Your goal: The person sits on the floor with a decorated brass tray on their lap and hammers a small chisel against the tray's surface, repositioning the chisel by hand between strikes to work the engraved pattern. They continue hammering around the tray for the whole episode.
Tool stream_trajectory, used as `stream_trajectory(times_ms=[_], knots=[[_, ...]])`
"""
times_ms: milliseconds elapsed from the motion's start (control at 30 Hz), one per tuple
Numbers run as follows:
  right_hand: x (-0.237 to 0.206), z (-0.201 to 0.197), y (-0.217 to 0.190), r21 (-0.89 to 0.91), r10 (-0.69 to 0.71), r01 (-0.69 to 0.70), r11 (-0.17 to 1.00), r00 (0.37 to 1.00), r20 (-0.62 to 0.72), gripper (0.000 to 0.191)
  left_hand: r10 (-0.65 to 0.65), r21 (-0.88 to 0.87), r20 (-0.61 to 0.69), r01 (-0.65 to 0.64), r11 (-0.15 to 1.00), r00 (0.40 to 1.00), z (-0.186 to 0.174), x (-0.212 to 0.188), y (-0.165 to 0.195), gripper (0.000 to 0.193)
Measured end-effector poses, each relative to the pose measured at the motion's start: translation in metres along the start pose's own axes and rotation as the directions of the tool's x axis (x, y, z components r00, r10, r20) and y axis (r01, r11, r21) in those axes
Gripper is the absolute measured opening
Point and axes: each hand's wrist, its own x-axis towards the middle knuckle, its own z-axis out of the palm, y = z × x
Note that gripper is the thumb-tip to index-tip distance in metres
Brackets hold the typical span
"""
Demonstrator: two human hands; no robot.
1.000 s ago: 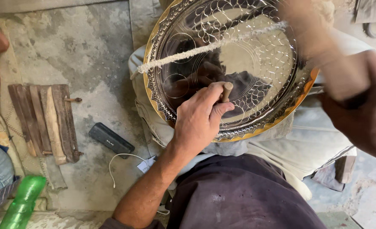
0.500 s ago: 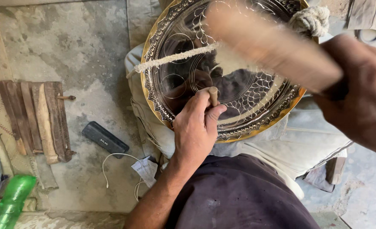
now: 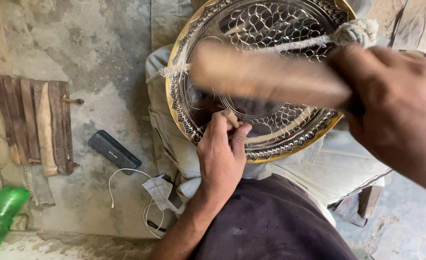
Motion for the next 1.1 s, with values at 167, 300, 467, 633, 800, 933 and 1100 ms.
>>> stream_trajectory(times_ms=[167,300,467,633,800,933,1100], knots=[[0.004,-0.002,-0.004,-0.066,-0.093,0.087,0.994,0.991,-0.092,0.042,-0.022,0.053,-0.033,0.023,0.998,0.999,0.003,-0.004,0.001,0.026],[0.008,-0.012,-0.011,-0.159,-0.083,0.081,0.984,0.996,-0.010,0.043,-0.055,0.033,-0.039,0.056,0.998,0.998,0.002,-0.007,0.002,0.026],[0.014,-0.023,-0.019,-0.075,-0.144,0.140,0.987,0.988,-0.048,0.047,-0.148,-0.077,0.005,0.148,0.986,0.989,0.001,-0.010,0.004,0.025],[0.014,-0.024,-0.025,-0.070,-0.147,0.141,0.988,0.985,-0.095,0.042,-0.173,-0.102,-0.022,0.170,0.980,0.985,0.003,-0.017,0.003,0.024],[0.011,-0.026,-0.025,-0.070,-0.231,0.224,0.972,0.965,-0.122,0.047,-0.189,-0.187,-0.062,0.174,0.967,0.980,0.005,-0.026,0.001,0.022],[0.009,-0.028,-0.033,-0.066,-0.243,0.237,0.969,0.963,-0.119,0.051,-0.192,-0.144,-0.081,0.179,0.973,0.978,0.006,-0.032,-0.002,0.023],[0.012,-0.037,-0.039,0.011,-0.228,0.231,0.973,0.964,-0.136,0.060,-0.205,-0.150,-0.082,0.191,0.970,0.975,0.007,-0.034,-0.007,0.023]])
